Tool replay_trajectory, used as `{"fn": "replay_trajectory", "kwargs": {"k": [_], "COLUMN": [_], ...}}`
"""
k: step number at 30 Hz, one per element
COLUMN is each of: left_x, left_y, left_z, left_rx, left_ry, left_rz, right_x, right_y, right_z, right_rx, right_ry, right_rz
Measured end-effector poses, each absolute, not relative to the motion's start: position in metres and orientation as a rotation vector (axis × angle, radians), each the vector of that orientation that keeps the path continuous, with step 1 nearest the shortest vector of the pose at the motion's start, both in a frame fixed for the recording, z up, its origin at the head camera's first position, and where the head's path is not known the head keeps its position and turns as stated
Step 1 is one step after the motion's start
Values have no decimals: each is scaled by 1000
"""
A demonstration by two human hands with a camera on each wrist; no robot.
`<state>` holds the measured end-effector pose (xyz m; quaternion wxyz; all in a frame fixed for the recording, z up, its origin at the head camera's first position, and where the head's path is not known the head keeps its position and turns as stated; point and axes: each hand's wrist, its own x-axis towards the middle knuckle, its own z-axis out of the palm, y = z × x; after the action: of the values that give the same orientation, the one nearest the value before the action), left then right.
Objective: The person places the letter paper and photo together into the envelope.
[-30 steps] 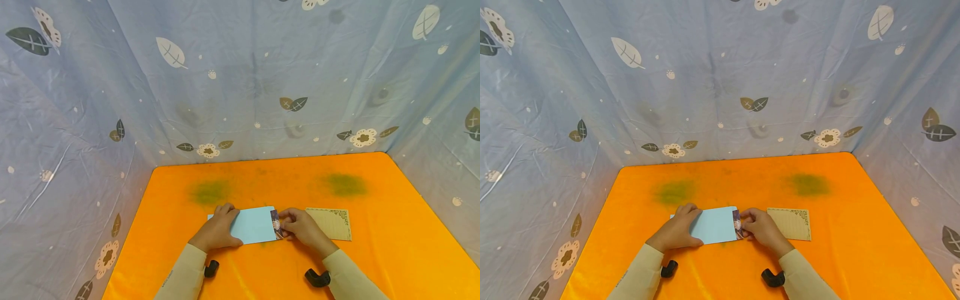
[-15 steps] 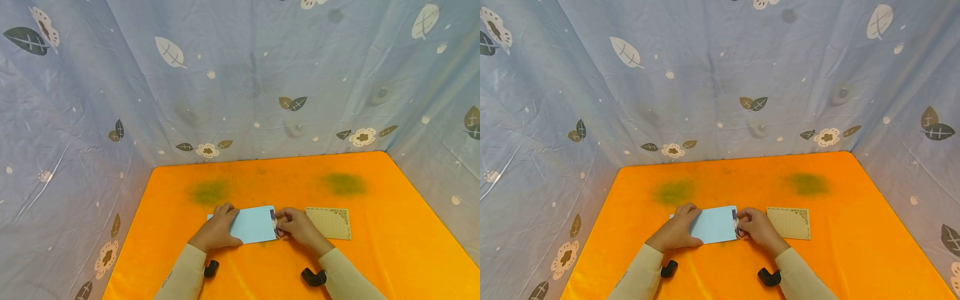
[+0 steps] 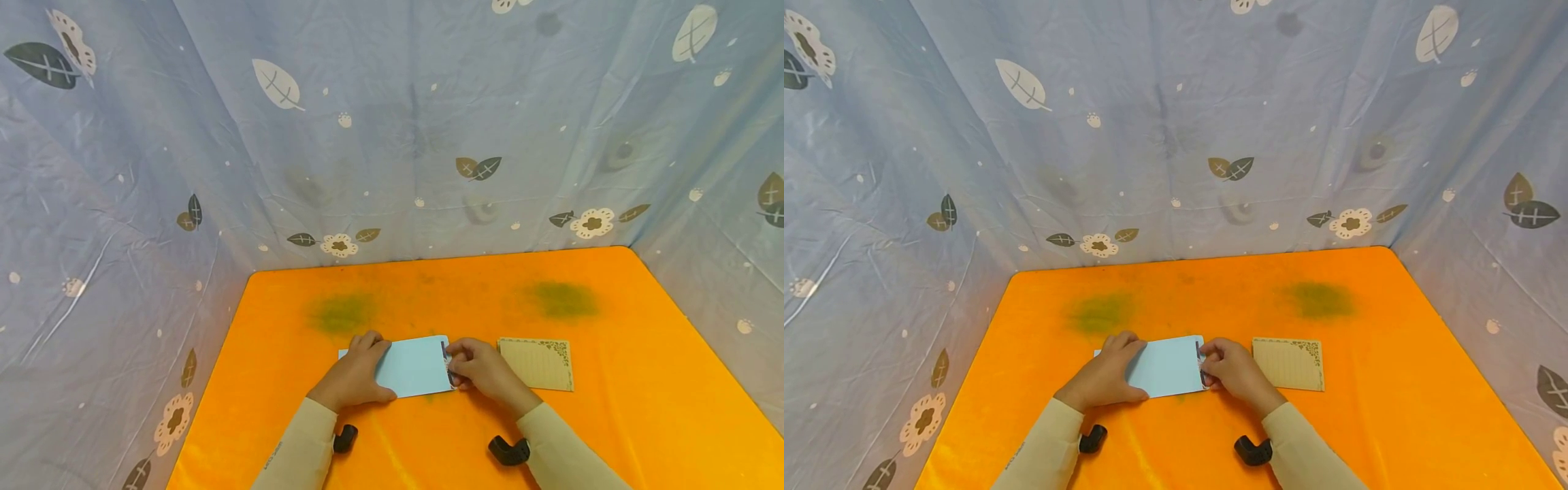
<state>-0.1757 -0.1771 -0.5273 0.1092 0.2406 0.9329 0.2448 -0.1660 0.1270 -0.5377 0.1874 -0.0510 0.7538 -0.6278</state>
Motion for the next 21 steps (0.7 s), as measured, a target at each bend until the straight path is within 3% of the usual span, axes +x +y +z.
{"fn": "replay_trajectory", "kwargs": {"k": [21], "left_x": [-176], "left_y": [-175], "left_z": [-526], "left_rx": [698], "left_ry": [2746], "left_rz": [690], "right_x": [-165], "right_y": [118], "right_z": [-530], "right_rx": [-103], "right_ry": [2079], "right_rz": [-1778]}}
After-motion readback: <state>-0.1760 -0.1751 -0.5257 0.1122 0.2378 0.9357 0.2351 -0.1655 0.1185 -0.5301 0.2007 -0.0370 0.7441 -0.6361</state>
